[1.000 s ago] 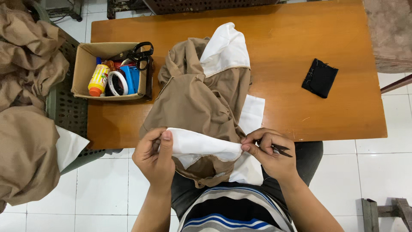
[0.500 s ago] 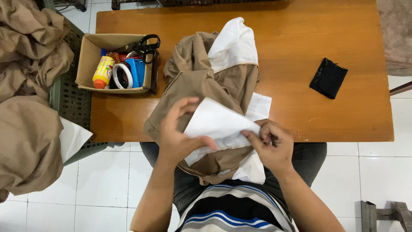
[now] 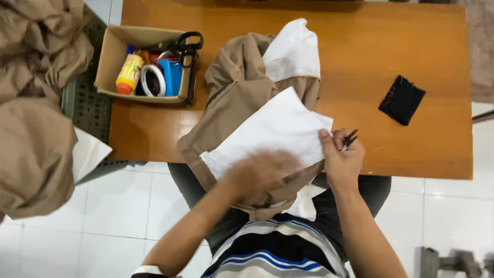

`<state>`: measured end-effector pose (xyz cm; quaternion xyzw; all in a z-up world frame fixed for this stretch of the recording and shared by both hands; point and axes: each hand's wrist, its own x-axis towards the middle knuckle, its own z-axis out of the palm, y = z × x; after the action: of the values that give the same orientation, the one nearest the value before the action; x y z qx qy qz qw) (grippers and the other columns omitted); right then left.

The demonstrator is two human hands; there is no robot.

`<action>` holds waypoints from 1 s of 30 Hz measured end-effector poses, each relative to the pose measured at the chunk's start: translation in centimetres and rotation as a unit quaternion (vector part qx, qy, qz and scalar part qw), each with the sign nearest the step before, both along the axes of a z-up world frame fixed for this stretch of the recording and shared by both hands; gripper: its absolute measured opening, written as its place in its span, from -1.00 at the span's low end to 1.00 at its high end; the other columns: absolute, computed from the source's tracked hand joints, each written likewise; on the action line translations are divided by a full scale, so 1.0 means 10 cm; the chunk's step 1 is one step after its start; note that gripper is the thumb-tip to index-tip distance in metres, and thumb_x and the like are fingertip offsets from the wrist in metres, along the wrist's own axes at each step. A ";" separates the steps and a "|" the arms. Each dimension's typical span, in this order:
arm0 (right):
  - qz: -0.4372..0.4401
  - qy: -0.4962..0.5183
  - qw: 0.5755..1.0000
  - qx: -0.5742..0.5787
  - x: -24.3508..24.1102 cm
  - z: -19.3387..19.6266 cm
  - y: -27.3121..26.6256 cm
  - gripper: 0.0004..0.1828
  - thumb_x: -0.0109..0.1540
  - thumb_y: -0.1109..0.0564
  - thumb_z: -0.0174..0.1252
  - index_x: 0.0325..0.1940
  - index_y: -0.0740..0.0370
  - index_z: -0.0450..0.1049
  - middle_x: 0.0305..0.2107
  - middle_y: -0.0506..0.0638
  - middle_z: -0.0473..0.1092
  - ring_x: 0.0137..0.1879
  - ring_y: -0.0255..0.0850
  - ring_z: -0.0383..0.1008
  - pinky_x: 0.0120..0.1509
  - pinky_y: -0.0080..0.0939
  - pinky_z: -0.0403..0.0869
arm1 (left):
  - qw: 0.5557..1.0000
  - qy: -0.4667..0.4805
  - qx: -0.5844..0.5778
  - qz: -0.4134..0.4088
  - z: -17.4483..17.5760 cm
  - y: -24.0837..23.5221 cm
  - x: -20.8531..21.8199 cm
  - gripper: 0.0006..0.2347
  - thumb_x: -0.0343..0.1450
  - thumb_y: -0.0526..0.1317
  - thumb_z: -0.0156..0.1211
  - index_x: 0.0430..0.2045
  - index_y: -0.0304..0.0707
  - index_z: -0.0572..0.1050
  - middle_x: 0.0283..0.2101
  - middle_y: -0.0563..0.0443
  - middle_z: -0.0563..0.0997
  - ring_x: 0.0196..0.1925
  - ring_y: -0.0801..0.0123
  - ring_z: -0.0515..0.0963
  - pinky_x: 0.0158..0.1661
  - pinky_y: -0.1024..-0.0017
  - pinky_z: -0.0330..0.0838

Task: The person trims white fabric from the interior of a tan jacket using small shears by hand. They handle the garment section by section, turning the fabric over to reach the edges.

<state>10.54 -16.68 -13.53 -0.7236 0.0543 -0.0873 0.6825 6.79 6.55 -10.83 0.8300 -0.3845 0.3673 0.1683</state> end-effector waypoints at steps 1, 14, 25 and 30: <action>-0.016 -0.007 1.000 -0.026 0.01 -0.05 -0.04 -0.42 0.35 0.18 0.32 -0.56 0.01 0.06 -0.67 -0.22 0.12 -0.49 -0.44 0.07 -0.37 -0.43 0.07 | 0.970 0.192 -0.139 -0.061 -0.09 0.26 0.09 -0.75 0.60 -0.24 -0.20 -0.01 -0.07 0.52 0.17 0.15 0.56 0.21 0.48 0.55 0.30 0.46 0.20; -0.073 -0.010 0.997 -0.025 0.25 -0.44 -0.05 -0.42 0.40 0.25 0.29 -0.52 -0.01 0.06 -0.63 -0.27 0.11 -0.46 -0.47 0.08 -0.35 -0.46 0.08 | 0.980 0.142 -0.128 -0.052 -0.28 -0.03 -0.18 -0.67 0.54 0.13 -0.07 0.07 0.26 0.59 -0.12 0.17 0.64 0.10 0.26 0.62 0.17 0.23 0.48; -0.103 -0.081 0.989 -0.075 0.59 -0.46 0.08 -0.44 0.32 0.30 0.41 -0.52 0.09 0.15 -0.62 -0.17 0.10 -0.41 -0.37 0.06 -0.29 -0.36 0.10 | 0.895 0.336 0.023 0.293 -0.55 0.80 -1.03 -0.64 0.49 0.05 0.02 0.15 0.04 0.45 0.22 0.13 0.49 0.28 0.23 0.44 0.22 -0.14 0.14; -0.108 -0.168 0.978 -0.063 0.72 0.04 0.11 -0.40 0.39 0.27 0.41 -0.50 0.06 0.13 -0.58 -0.12 0.13 -0.40 -0.32 0.09 -0.25 -0.30 0.10 | 0.717 0.446 -0.445 0.298 -0.02 0.67 -0.93 -0.90 0.44 -0.32 0.26 -0.30 -0.16 0.72 -0.18 -0.02 0.76 -0.05 0.17 0.72 0.02 0.19 0.53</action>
<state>17.78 -15.56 -13.16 -0.7302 0.0110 -0.2836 0.6215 -2.47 13.22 -11.00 0.7986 0.2100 0.1146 0.5523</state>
